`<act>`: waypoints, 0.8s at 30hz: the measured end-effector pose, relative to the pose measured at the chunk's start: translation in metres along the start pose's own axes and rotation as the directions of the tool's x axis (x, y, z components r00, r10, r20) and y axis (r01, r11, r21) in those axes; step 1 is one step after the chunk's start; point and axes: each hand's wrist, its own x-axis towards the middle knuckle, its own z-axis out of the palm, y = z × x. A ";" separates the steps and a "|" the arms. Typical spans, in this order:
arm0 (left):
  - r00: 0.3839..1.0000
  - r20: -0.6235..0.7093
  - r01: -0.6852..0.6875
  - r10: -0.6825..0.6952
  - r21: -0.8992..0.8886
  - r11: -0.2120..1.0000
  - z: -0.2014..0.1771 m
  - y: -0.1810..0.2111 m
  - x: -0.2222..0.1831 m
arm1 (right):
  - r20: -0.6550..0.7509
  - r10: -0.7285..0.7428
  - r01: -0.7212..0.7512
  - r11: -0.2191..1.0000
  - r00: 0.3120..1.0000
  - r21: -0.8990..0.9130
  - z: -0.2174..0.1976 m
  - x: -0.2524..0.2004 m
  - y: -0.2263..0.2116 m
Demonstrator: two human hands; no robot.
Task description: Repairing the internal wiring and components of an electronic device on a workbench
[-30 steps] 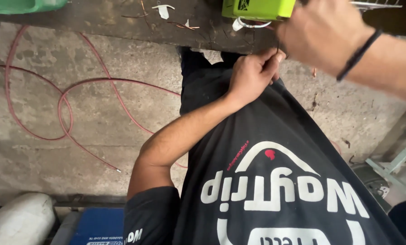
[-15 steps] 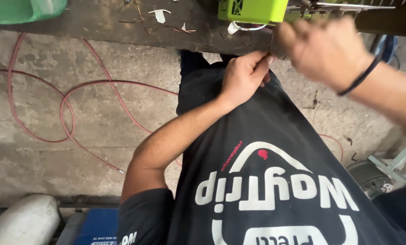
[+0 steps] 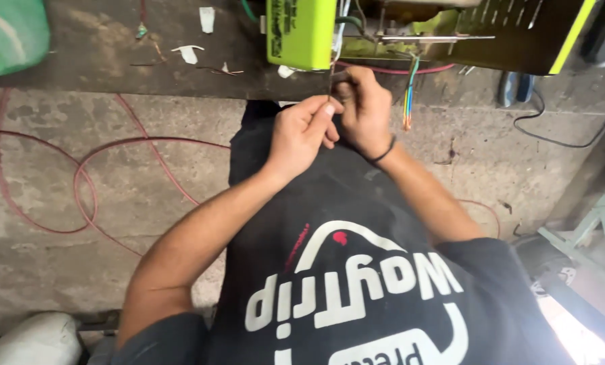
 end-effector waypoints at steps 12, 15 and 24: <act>0.999 0.026 -0.048 0.048 0.021 0.999 0.002 0.012 -0.004 | -0.081 0.038 -0.029 0.994 0.996 0.107 0.007 0.009 -0.005; 1.000 0.010 0.010 -0.011 0.093 0.996 0.000 0.006 -0.002 | -0.025 -0.114 0.115 0.992 0.993 0.045 0.000 -0.004 -0.003; 0.999 -0.009 -0.033 0.035 0.141 0.989 -0.002 0.012 -0.001 | -0.042 -0.380 0.356 0.896 0.924 -0.267 -0.016 0.021 -0.034</act>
